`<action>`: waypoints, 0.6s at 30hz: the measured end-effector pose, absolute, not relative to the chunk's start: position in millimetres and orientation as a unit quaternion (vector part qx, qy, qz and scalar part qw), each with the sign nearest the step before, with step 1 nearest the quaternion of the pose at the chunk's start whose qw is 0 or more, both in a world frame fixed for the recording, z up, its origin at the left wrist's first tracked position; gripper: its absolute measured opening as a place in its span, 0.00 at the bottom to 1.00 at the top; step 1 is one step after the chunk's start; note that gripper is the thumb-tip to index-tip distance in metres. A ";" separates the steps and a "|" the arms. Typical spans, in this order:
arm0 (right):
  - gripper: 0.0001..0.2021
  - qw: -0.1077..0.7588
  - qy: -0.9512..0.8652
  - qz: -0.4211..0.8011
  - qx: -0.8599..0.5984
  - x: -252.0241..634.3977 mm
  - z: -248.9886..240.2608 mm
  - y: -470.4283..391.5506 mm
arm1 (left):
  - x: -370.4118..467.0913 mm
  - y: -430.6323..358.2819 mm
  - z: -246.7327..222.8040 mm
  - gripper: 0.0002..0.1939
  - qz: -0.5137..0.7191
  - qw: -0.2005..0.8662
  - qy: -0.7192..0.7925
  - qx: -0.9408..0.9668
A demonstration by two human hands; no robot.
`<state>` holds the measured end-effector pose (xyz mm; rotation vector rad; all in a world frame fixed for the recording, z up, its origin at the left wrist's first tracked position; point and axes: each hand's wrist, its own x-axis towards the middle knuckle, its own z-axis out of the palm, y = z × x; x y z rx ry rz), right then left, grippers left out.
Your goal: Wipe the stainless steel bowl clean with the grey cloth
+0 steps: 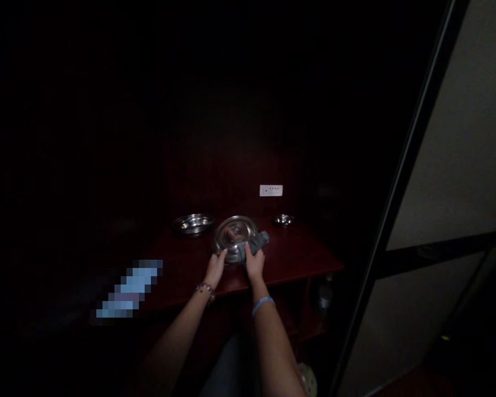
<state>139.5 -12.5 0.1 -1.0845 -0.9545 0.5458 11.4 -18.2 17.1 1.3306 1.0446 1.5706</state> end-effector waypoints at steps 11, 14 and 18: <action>0.21 0.718 -0.429 0.280 -0.471 139.7 -3.5 -10.5 | 9.8 -22.5 19.7 0.15 0.625 0.385 0.421 0.533; 0.21 0.718 -0.431 0.283 -0.466 140.0 -2.3 -10.9 | 10.2 -21.1 18.4 0.15 0.630 0.373 0.420 0.536; 0.22 0.719 -0.427 0.291 -0.466 139.9 0.1 -12.6 | 10.8 -20.5 17.1 0.17 0.627 0.387 0.409 0.538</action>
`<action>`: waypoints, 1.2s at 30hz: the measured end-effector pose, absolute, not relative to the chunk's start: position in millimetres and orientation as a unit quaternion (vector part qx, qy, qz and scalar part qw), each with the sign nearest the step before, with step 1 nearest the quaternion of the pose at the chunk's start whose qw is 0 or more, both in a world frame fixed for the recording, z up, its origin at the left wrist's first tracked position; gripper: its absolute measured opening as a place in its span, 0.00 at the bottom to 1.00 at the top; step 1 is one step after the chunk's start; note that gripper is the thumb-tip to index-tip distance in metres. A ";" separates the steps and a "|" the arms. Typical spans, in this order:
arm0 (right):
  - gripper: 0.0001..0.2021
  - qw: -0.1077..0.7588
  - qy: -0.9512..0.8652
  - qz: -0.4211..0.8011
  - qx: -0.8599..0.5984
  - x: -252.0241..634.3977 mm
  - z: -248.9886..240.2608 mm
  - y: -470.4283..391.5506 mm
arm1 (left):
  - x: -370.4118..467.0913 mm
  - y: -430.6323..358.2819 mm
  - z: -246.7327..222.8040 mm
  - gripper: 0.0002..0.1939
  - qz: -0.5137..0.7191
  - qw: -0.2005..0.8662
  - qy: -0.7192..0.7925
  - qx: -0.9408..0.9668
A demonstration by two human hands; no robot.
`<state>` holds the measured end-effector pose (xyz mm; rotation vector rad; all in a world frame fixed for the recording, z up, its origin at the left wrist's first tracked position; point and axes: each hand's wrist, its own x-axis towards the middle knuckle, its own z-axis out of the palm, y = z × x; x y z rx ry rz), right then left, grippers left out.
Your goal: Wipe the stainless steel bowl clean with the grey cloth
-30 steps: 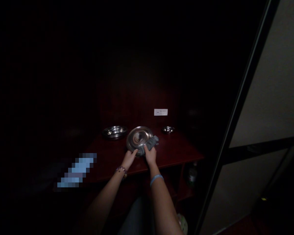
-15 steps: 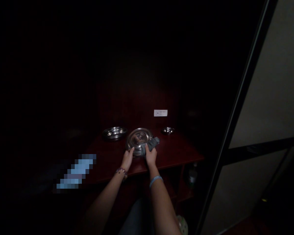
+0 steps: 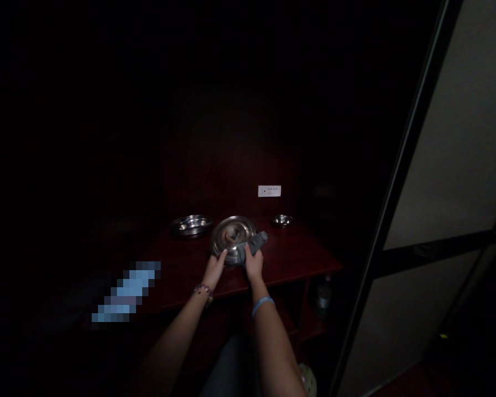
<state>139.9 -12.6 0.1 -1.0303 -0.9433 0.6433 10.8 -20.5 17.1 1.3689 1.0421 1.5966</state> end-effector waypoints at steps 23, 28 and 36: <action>0.22 0.700 -0.444 0.284 -0.481 138.6 2.2 -19.4 | 8.3 -14.4 9.6 0.14 0.621 0.355 0.423 0.557; 0.22 0.691 -0.448 0.281 -0.493 138.4 1.0 -18.7 | 8.3 -18.3 14.8 0.13 0.620 0.359 0.427 0.551; 0.20 0.683 -0.449 0.268 -0.509 138.1 -0.7 -17.3 | 6.9 -16.1 14.7 0.10 0.627 0.367 0.420 0.544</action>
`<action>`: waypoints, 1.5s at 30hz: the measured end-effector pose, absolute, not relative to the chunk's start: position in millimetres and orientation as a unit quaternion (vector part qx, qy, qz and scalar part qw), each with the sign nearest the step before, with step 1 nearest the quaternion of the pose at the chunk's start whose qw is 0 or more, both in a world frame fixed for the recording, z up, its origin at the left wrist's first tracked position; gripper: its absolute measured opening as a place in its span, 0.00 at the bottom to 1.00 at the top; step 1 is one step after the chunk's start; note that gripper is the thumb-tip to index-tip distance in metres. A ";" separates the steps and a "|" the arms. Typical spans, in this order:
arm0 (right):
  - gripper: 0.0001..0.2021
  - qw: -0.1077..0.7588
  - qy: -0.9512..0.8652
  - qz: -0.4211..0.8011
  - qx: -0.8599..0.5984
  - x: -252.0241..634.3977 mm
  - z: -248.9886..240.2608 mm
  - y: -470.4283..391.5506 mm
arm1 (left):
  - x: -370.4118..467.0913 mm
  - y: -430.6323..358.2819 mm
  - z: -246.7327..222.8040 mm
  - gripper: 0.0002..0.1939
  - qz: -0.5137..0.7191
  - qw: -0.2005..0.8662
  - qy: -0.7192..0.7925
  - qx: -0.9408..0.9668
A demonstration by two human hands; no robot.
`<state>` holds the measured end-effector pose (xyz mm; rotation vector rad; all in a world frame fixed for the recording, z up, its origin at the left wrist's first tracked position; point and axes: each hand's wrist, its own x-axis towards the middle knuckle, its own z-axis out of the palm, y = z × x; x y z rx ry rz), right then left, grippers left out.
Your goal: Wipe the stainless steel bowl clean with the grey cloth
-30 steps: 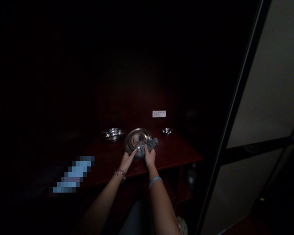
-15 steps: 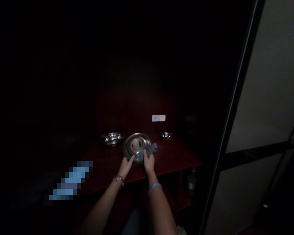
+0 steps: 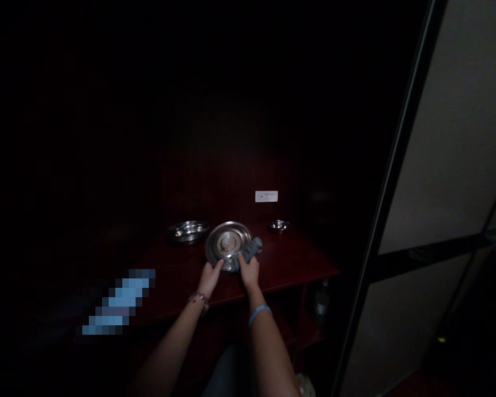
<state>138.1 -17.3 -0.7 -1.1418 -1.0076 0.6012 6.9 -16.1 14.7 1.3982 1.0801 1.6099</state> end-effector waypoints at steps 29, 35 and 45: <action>0.17 0.674 -0.460 0.257 -0.518 139.5 -0.2 -17.1 | 6.4 -14.3 13.0 0.10 0.626 0.358 0.435 0.539; 0.18 0.672 -0.462 0.260 -0.517 139.1 -0.1 -16.9 | 6.5 -15.0 14.1 0.11 0.628 0.356 0.444 0.531; 0.16 0.661 -0.463 0.261 -0.530 138.2 3.2 -20.4 | 6.5 -13.9 12.9 0.11 0.634 0.343 0.437 0.539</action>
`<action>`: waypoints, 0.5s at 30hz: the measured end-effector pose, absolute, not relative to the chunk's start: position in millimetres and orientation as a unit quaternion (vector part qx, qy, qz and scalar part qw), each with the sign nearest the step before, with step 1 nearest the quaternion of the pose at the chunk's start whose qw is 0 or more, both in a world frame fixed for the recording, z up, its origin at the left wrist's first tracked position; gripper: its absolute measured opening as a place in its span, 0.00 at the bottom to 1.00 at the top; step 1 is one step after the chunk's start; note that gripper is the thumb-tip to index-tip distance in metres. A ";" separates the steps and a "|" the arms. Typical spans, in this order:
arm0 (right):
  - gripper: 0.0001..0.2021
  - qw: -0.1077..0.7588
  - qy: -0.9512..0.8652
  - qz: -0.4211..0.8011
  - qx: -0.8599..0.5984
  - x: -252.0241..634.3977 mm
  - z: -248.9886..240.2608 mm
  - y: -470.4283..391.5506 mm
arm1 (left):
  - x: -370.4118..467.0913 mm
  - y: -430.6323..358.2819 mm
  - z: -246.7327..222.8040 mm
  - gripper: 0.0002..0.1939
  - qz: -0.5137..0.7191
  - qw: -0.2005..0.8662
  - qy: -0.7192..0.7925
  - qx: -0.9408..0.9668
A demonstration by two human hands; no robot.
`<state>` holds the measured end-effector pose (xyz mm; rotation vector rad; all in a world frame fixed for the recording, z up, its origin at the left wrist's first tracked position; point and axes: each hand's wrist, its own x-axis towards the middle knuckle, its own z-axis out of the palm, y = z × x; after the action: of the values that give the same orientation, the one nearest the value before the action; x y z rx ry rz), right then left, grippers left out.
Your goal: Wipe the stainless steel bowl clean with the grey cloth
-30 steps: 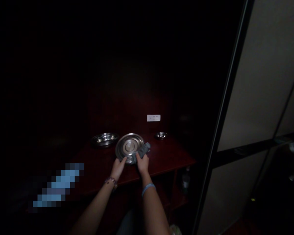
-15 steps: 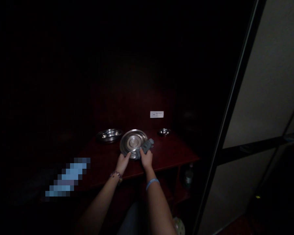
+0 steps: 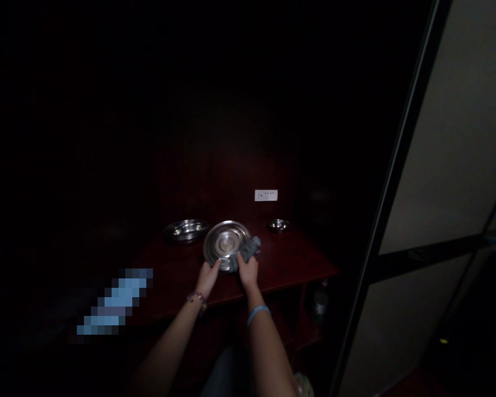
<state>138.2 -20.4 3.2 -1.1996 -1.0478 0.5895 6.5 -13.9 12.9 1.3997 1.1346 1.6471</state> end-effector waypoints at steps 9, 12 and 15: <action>0.18 0.658 -0.466 0.264 -0.530 137.3 4.9 -23.0 | 5.5 -14.4 11.1 0.14 0.625 0.328 0.452 0.545; 0.18 0.662 -0.465 0.260 -0.526 137.6 3.2 -21.4 | 5.6 -14.1 11.2 0.13 0.623 0.326 0.451 0.549; 0.18 0.661 -0.468 0.261 -0.525 138.1 2.3 -20.6 | 5.9 -13.0 10.4 0.12 0.619 0.331 0.453 0.550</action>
<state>138.1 -20.6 2.3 -1.1873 -1.0595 0.5896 5.9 -13.0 10.4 1.4369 1.1838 1.6188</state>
